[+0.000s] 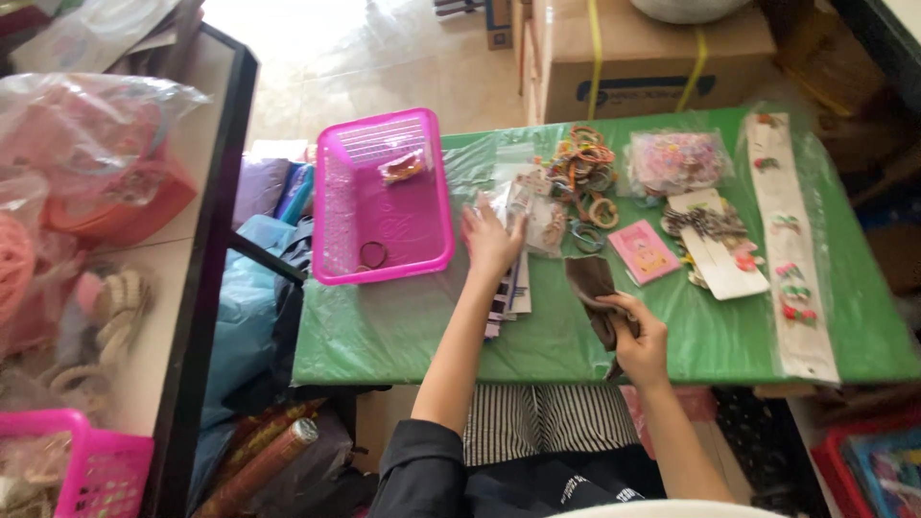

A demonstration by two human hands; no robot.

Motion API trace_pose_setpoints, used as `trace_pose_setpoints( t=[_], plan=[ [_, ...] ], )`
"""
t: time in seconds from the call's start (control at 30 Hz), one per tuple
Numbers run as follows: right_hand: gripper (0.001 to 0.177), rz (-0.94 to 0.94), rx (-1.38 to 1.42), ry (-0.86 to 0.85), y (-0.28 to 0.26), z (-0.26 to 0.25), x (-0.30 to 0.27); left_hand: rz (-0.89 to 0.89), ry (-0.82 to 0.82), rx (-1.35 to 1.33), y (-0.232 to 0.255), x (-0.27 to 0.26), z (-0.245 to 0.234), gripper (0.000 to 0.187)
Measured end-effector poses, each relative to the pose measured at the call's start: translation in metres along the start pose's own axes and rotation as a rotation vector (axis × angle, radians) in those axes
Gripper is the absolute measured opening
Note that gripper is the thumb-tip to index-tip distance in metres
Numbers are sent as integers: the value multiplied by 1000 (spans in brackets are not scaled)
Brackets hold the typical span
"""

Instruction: Sorting various hair accessories such as elastics, clips, and pins on a table and into a basket.

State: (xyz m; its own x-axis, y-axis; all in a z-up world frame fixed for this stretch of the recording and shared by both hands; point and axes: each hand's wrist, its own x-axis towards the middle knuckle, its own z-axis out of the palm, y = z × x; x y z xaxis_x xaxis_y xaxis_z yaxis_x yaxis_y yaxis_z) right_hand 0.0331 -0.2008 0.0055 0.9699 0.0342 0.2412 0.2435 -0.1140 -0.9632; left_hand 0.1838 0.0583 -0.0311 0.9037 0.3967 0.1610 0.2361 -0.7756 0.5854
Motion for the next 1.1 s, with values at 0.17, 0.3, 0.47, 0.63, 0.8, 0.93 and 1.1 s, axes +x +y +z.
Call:
trace_pose_setpoints(
  t=[0.17,0.3,0.47,0.63,0.8,0.93,1.1],
  plan=[
    [21,16,133,-10,12,24,45,173,-35,-46,5,-14,-75,101],
    [23,6,213,-40,-13,51,91,221,-112,-91,-35,43,-126,58],
    [23,-54,263,-71,-17,96,123,120,-122,232,-110,141,-137,39],
    [21,46,274,-114,-26,129,149,186,-162,529,-135,196,-118,83],
    [22,89,301,-132,-22,132,163,219,-260,648,-185,237,-62,32],
    [22,55,283,-141,-12,124,164,282,-309,652,-180,230,-81,22],
    [22,119,228,-66,-27,110,154,128,-211,152,-111,183,-175,22]
  ],
)
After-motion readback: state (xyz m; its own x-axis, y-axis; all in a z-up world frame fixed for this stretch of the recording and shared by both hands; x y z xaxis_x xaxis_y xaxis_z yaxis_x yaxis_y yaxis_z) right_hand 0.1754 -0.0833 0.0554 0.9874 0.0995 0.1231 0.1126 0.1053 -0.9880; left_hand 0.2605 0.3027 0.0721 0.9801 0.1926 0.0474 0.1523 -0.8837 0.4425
